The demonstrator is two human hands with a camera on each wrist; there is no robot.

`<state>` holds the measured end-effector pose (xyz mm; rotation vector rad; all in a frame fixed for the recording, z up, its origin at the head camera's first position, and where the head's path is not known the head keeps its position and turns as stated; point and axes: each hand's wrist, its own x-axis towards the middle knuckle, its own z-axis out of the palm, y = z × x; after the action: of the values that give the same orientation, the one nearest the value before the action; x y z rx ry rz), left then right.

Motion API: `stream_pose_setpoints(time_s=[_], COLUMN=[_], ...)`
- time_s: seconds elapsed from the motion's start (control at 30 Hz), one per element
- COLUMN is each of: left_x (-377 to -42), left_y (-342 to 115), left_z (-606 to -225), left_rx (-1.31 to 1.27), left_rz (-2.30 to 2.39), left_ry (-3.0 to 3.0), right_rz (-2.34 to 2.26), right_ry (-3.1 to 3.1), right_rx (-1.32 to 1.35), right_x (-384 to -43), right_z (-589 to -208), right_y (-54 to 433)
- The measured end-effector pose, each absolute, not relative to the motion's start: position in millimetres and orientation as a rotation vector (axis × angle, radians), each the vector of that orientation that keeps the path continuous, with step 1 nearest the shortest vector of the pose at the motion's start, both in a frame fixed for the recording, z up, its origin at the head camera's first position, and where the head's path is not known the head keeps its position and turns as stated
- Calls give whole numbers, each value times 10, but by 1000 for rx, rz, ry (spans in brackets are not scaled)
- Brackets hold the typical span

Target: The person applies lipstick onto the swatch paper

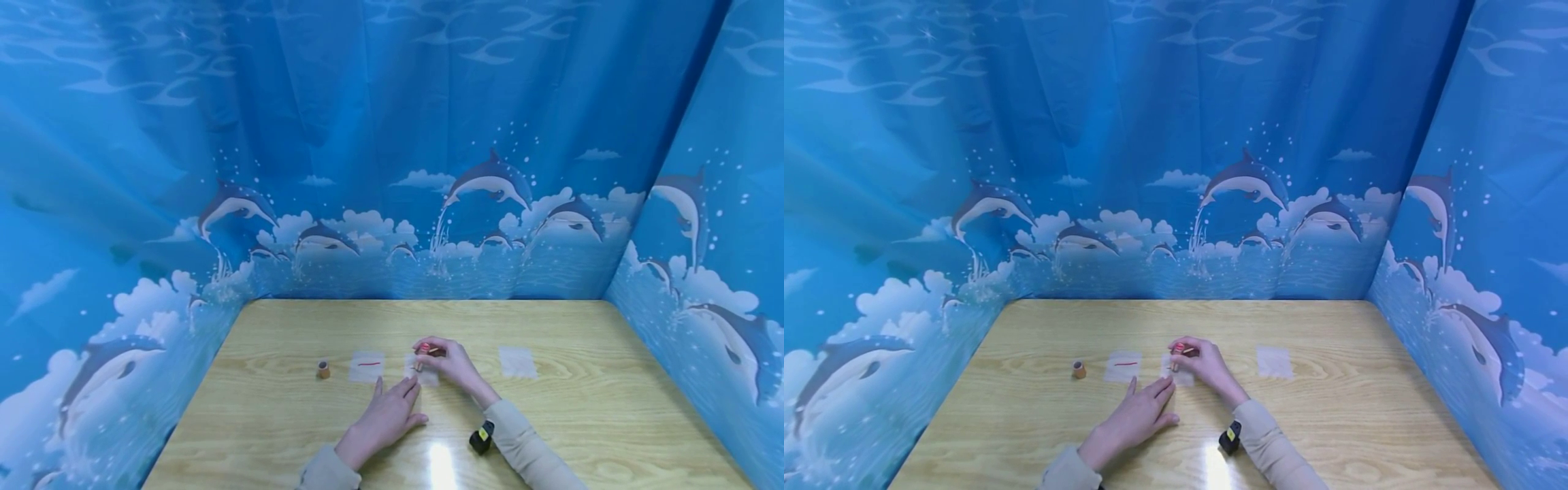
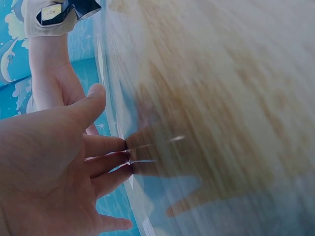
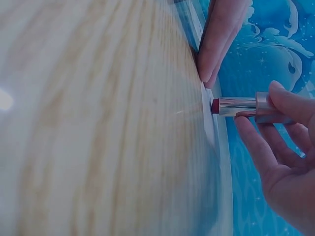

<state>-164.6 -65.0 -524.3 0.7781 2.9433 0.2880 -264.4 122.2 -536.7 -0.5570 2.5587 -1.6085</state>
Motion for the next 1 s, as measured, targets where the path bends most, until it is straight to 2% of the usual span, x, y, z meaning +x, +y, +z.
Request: stream_pose_setpoints(time_s=[1.0], left_x=[-1649], left_y=[-643], left_z=[-5239], left_rx=[809], left_rz=[273], left_ry=[2974], right_rz=[-1656], right_ry=[2548], right_rx=[-605], right_x=[-2636], right_z=[-5351], right_y=[1333])
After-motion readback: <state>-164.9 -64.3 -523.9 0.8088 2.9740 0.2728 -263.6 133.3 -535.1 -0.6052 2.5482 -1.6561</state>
